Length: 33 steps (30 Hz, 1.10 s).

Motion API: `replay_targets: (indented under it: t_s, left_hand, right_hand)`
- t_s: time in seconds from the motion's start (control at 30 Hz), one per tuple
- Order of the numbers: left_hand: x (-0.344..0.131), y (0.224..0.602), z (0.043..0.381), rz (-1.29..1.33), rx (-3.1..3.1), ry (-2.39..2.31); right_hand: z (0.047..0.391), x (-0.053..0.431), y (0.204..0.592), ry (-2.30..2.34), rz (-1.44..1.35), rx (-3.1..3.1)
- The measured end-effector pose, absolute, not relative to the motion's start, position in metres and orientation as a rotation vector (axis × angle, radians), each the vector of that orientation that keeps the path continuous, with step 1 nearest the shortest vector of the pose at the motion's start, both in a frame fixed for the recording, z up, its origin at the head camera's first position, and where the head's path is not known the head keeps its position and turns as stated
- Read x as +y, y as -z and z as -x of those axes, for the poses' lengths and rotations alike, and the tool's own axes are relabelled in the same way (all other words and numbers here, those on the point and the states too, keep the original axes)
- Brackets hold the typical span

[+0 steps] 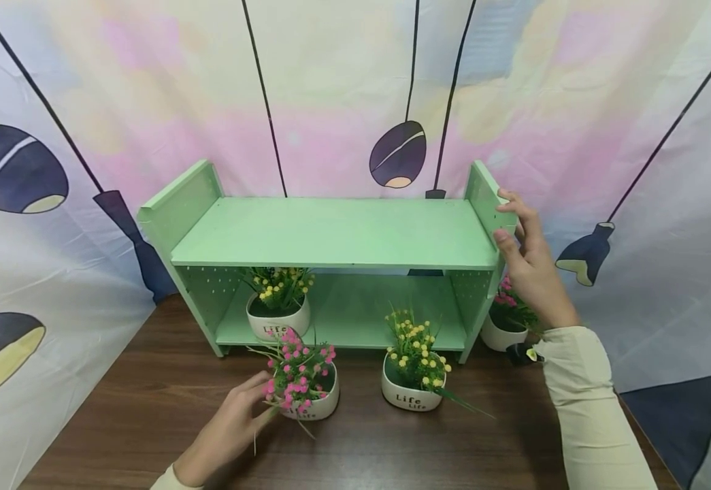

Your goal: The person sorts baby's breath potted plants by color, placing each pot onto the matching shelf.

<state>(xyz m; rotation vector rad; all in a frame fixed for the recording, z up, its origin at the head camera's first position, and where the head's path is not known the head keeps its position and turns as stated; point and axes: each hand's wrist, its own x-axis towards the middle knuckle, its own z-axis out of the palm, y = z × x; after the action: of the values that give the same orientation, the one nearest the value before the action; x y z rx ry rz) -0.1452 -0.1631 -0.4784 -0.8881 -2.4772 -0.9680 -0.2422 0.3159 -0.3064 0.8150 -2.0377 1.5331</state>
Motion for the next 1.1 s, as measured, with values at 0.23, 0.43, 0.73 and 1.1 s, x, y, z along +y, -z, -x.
replay_targets:
  t_s: [0.23,0.43,0.73,1.1]
  left_hand:
    - [-0.162,0.475,0.142,0.905,-2.468,0.989]
    - [-0.162,0.464,0.139,0.89,-2.43,0.971]
    - [-0.168,0.425,0.133,0.825,-2.467,1.02]
    - [-0.179,0.372,0.13,0.878,-2.336,0.925]
  right_hand:
    - [0.243,0.315,0.307,-1.536,-0.8,-2.038]
    - [0.243,0.313,0.307,-1.522,-0.784,-2.051]
    - [0.242,0.315,0.307,-1.488,-0.766,-2.077]
    - [0.24,0.315,0.306,-1.538,-0.807,-2.064]
